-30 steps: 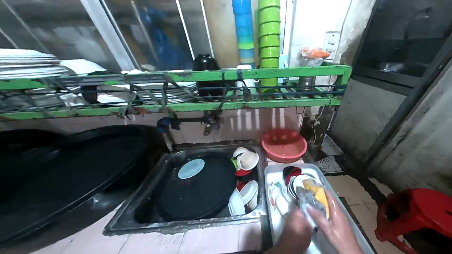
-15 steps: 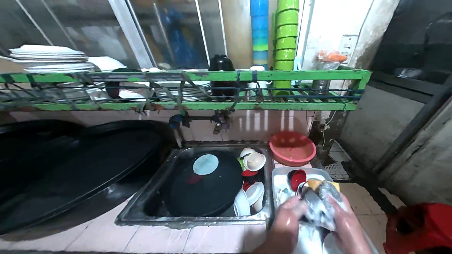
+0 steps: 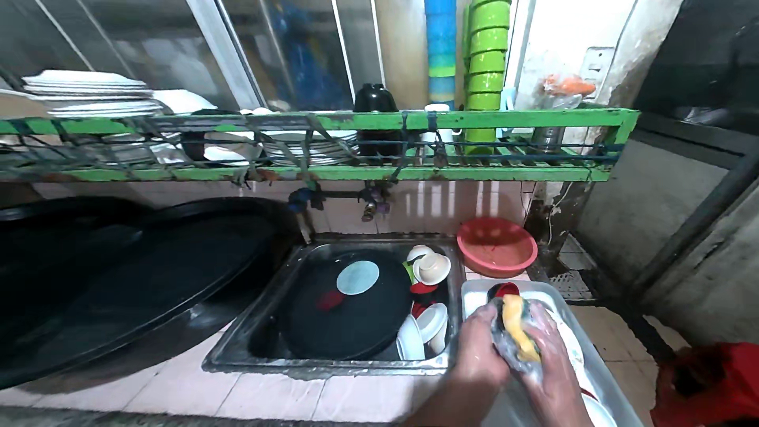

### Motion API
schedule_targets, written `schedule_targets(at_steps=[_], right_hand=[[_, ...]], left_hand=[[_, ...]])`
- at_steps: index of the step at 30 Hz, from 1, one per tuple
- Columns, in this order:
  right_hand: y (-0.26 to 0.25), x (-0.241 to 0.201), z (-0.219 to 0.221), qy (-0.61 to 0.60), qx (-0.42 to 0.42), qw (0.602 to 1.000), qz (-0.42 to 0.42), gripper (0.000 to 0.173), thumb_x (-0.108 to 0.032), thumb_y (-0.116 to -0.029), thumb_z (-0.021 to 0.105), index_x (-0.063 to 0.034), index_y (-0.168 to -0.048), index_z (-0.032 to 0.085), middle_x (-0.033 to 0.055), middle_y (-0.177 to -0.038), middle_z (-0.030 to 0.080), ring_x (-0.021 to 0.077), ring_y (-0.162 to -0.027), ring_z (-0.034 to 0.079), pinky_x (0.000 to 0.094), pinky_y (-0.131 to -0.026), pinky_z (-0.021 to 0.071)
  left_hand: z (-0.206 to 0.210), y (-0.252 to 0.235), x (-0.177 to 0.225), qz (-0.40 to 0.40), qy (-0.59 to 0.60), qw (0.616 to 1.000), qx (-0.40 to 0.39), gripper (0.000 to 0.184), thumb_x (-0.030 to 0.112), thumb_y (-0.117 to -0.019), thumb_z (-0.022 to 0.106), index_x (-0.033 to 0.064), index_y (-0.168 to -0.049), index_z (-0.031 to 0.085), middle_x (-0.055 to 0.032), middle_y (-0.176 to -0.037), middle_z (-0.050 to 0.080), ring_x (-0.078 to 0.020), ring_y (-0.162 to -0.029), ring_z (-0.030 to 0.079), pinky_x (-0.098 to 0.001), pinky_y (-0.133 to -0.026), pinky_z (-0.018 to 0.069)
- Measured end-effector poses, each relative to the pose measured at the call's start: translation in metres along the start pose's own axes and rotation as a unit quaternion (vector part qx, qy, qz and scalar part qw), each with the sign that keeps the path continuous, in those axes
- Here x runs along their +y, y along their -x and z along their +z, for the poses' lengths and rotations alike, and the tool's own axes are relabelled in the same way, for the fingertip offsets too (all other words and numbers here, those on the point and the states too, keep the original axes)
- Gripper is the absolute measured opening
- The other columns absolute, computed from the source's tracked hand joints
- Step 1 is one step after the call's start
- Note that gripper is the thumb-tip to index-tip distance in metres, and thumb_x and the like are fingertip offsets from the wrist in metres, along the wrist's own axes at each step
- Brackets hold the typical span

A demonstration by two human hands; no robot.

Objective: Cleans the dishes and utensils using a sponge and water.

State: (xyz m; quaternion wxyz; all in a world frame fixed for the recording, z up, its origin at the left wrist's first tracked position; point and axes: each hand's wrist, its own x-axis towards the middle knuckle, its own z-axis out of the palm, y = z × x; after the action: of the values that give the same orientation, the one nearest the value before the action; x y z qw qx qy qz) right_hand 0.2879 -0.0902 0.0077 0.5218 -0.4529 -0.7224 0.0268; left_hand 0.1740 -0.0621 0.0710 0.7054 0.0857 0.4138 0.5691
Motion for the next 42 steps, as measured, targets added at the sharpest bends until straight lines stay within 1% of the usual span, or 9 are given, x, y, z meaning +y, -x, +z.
schedule_targets(at_steps=[3, 6, 9, 14, 19, 24, 30, 36, 42], right_hand=[[-0.001, -0.016, -0.004, -0.200, 0.087, 0.940, 0.263, 0.078, -0.013, -0.0890, 0.071, 0.0195, -0.146, 0.031, 0.0353, -0.144, 0.047, 0.0255, -0.133, 0.053, 0.0352, -0.112, 0.0448], [-0.026, -0.015, -0.021, -0.283, 0.099, 0.847, 0.439, 0.069, -0.021, -0.1011, 0.054, -0.0009, -0.158, 0.021, 0.0191, -0.146, 0.048, 0.0132, -0.123, 0.058, 0.0310, -0.100, 0.0524], [-0.046, -0.018, -0.039, -0.167, 0.028, 0.914, 0.369, 0.067, -0.017, -0.0920, 0.067, 0.0081, -0.147, 0.040, 0.0211, -0.137, 0.058, 0.0178, -0.122, 0.060, 0.0322, -0.104, 0.0501], [-0.036, -0.025, -0.045, -0.060, -0.082, 0.976, 0.193, 0.063, -0.024, -0.0864, 0.073, 0.0090, -0.137, 0.055, 0.0202, -0.125, 0.069, 0.0231, -0.116, 0.067, 0.0416, -0.103, 0.0535], [-0.038, -0.001, -0.051, -0.337, -0.013, 0.810, 0.479, 0.063, -0.027, -0.0974, 0.052, -0.0051, -0.153, 0.030, 0.0108, -0.114, 0.066, 0.0154, -0.091, 0.070, 0.0361, -0.076, 0.0619], [-0.034, -0.009, -0.041, -0.153, -0.122, 0.854, 0.482, 0.039, -0.012, -0.1014, 0.056, 0.0011, -0.138, 0.056, 0.0191, -0.124, 0.066, 0.0238, -0.113, 0.065, 0.0449, -0.100, 0.0514], [-0.001, -0.035, -0.035, 0.049, -0.178, 0.972, 0.143, 0.045, -0.008, -0.0882, 0.070, 0.0082, -0.129, 0.064, 0.0240, -0.125, 0.069, 0.0398, -0.121, 0.065, 0.0544, -0.106, 0.0501], [-0.022, -0.016, -0.029, -0.138, -0.048, 0.890, 0.433, 0.047, -0.011, -0.0966, 0.061, 0.0058, -0.140, 0.053, 0.0205, -0.128, 0.065, 0.0239, -0.117, 0.064, 0.0425, -0.103, 0.0508], [-0.014, -0.004, -0.057, 0.114, -0.296, 0.939, -0.132, 0.031, -0.006, -0.0946, 0.064, -0.0157, -0.123, 0.073, 0.0127, -0.129, 0.069, 0.0306, -0.128, 0.062, 0.0495, -0.110, 0.0495]], left_hand=[[0.000, 0.004, 0.003, -0.033, 0.085, 0.996, 0.018, 0.029, 0.019, -0.1083, 0.046, 0.0017, -0.129, 0.056, -0.0172, -0.119, 0.064, -0.0285, -0.108, 0.064, -0.0483, -0.090, 0.0553], [-0.009, -0.001, -0.009, 0.014, 0.049, 0.998, -0.027, 0.031, 0.018, -0.1084, 0.045, -0.0010, -0.129, 0.058, -0.0178, -0.122, 0.066, -0.0281, -0.113, 0.064, -0.0481, -0.095, 0.0547], [-0.026, -0.012, -0.014, 0.039, -0.172, 0.977, -0.122, 0.049, 0.034, -0.1130, 0.030, 0.0054, -0.149, 0.046, -0.0156, -0.144, 0.055, -0.0252, -0.128, 0.057, -0.0461, -0.103, 0.0518], [-0.010, -0.006, 0.000, -0.113, -0.144, 0.977, -0.113, 0.054, 0.055, -0.1074, 0.037, 0.0162, -0.143, 0.049, -0.0144, -0.124, 0.064, -0.0316, -0.110, 0.065, -0.0563, -0.086, 0.0556], [-0.033, -0.025, 0.000, 0.201, -0.372, 0.875, -0.235, 0.053, 0.030, -0.1031, 0.053, 0.0036, -0.149, 0.051, -0.0158, -0.155, 0.046, -0.0222, -0.143, 0.044, -0.0415, -0.117, 0.0392], [-0.029, -0.023, -0.036, 0.453, -0.510, 0.698, -0.215, 0.036, 0.012, -0.1030, 0.049, -0.0040, -0.129, 0.068, -0.0197, -0.137, 0.064, -0.0318, -0.133, 0.058, -0.0470, -0.116, 0.0421], [-0.006, -0.030, 0.001, -0.074, -0.358, 0.914, -0.178, 0.027, 0.027, -0.1061, 0.049, 0.0050, -0.103, 0.064, -0.0074, -0.090, 0.068, -0.0170, -0.083, 0.067, -0.0373, -0.076, 0.0573], [-0.010, -0.026, -0.023, 0.283, -0.513, 0.769, -0.257, 0.047, 0.029, -0.0990, 0.058, 0.0008, -0.137, 0.063, -0.0215, -0.147, 0.053, -0.0296, -0.139, 0.049, -0.0445, -0.117, 0.0387], [-0.012, -0.030, 0.012, -0.179, -0.357, 0.887, -0.229, 0.030, 0.036, -0.1051, 0.047, 0.0114, -0.107, 0.063, -0.0052, -0.087, 0.067, -0.0165, -0.078, 0.067, -0.0362, -0.068, 0.0576]])
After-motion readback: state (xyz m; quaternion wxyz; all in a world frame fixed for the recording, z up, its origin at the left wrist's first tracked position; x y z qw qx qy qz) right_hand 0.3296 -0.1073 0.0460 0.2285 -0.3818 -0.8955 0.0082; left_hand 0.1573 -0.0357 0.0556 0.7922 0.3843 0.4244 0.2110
